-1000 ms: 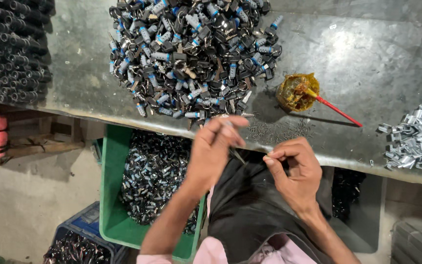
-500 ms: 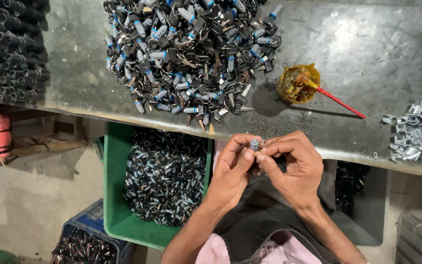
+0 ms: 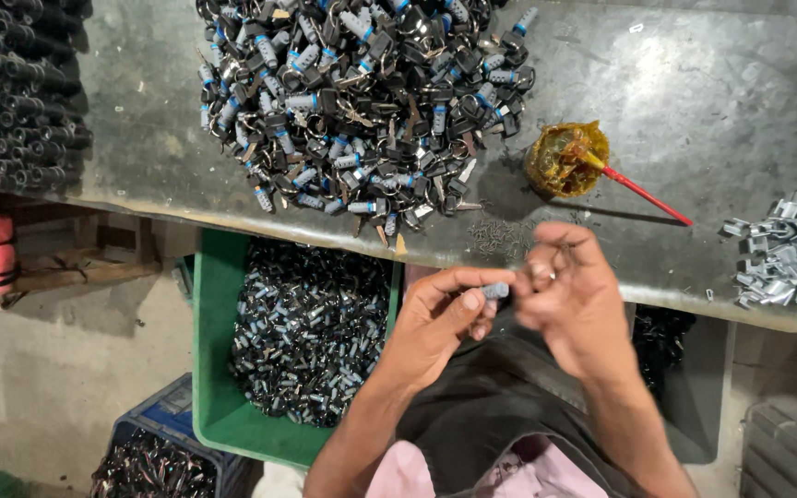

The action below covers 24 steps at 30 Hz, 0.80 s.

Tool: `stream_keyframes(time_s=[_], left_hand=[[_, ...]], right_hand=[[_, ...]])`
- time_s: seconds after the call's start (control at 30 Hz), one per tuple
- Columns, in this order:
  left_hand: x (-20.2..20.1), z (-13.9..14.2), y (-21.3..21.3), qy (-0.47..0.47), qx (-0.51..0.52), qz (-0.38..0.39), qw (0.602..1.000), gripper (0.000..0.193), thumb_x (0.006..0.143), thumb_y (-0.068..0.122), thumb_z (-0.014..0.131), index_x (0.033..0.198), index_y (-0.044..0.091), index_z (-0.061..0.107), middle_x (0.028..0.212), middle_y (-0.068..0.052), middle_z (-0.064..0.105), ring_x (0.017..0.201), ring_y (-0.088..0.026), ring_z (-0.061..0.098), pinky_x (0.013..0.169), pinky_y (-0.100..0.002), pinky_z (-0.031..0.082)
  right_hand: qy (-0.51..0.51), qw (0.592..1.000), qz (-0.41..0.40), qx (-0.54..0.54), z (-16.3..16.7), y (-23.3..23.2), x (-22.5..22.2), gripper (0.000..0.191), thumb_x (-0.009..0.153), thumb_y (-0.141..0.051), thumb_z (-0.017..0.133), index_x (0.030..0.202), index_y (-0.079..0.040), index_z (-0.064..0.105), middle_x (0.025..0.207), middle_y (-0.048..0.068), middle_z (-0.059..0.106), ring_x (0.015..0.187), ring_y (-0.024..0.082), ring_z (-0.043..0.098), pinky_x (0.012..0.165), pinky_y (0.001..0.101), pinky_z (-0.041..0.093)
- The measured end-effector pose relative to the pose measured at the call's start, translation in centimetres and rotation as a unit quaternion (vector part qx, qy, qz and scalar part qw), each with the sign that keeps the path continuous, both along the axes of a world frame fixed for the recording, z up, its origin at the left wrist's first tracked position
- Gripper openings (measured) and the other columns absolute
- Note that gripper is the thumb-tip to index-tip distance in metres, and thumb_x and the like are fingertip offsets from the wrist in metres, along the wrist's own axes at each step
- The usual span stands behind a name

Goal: The person pours small cylindrical components onto a metal table, then repeatedly picks up each component, applies a brown paste with a red brush, and inserts a small metal spring into the component. The person works one at a time, placing finished units back into a pile.

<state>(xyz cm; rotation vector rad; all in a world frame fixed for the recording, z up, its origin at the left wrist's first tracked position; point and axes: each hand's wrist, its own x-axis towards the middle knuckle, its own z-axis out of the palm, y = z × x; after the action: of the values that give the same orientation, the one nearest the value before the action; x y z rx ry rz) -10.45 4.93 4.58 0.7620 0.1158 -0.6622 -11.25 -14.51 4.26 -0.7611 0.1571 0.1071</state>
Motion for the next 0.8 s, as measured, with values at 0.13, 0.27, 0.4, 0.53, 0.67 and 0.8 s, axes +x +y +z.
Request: stream_keyframes(time_s=[0.13, 0.27, 0.4, 0.53, 0.67, 0.8], left_hand=[[1.3, 0.5, 0.0, -0.053, 0.043, 0.031, 0.997, 0.033, 0.107, 0.017, 0.063, 0.135, -0.001, 0.057, 0.105, -0.007, 0.069, 0.09, -0.012, 0.063, 0.081, -0.028, 0.053], [3.6, -1.0, -2.5, -0.002, 0.025, 0.075, 0.997, 0.026, 0.106, 0.018, 0.064, 0.125, 0.002, 0.056, 0.099, -0.008, 0.07, 0.089, -0.014, 0.065, 0.079, -0.03, 0.054], [5.8, -2.7, -5.2, 0.039, -0.032, 0.092, 0.994, 0.027, 0.106, 0.022, 0.065, 0.124, 0.003, 0.058, 0.096, -0.006, 0.069, 0.088, -0.013, 0.065, 0.079, -0.03, 0.054], [6.8, -3.6, -6.0, 0.072, -0.047, 0.091, 0.992, 0.027, 0.105, 0.023, 0.067, 0.123, 0.005, 0.059, 0.094, -0.005, 0.068, 0.087, -0.013, 0.065, 0.078, -0.031, 0.054], [6.4, -3.7, -6.2, 0.069, -0.077, 0.081, 0.991, 0.027, 0.105, 0.023, 0.068, 0.123, 0.004, 0.06, 0.093, -0.005, 0.068, 0.083, -0.014, 0.063, 0.078, -0.031, 0.055], [6.0, -1.2, -5.9, 0.09, -0.096, 0.071, 0.989, 0.028, 0.108, 0.023, 0.066, 0.128, 0.005, 0.059, 0.094, -0.005, 0.066, 0.084, -0.014, 0.062, 0.081, -0.031, 0.055]], right_hand=[[0.124, 0.901, -0.056, 0.411, 0.1, -4.2, 1.5, 0.06, 0.099, -0.022, 0.076, 0.142, 0.008, 0.048, 0.112, 0.016, 0.056, 0.091, 0.015, 0.055, 0.055, 0.0159, 0.047], [0.076, 0.963, -0.233, 0.109, -0.7, -6.2, 2.4, 0.042, 0.106, -0.022, 0.076, 0.13, 0.006, 0.055, 0.111, 0.009, 0.059, 0.077, 0.01, 0.054, 0.053, 0.0158, 0.045], [-0.028, 0.891, -0.299, -0.341, -0.6, -6.8, 1.5, 0.032, 0.114, -0.018, 0.073, 0.124, 0.01, 0.063, 0.097, 0.013, 0.068, 0.074, 0.015, 0.066, 0.055, 0.0213, 0.052], [-0.05, 0.887, -0.302, -0.346, 0.0, -7.2, 0.5, 0.025, 0.116, -0.013, 0.072, 0.12, 0.01, 0.063, 0.093, 0.017, 0.069, 0.078, 0.019, 0.071, 0.058, 0.0246, 0.055], [-0.041, 0.888, -0.305, -0.342, -0.3, -6.4, 0.6, 0.023, 0.118, -0.011, 0.071, 0.121, 0.01, 0.063, 0.096, 0.017, 0.069, 0.081, 0.02, 0.072, 0.061, 0.0255, 0.057], [-0.048, 0.862, -0.311, -0.398, -0.1, -6.1, 1.6, 0.025, 0.121, -0.014, 0.069, 0.121, 0.011, 0.063, 0.099, 0.016, 0.068, 0.082, 0.019, 0.071, 0.063, 0.0261, 0.058]])
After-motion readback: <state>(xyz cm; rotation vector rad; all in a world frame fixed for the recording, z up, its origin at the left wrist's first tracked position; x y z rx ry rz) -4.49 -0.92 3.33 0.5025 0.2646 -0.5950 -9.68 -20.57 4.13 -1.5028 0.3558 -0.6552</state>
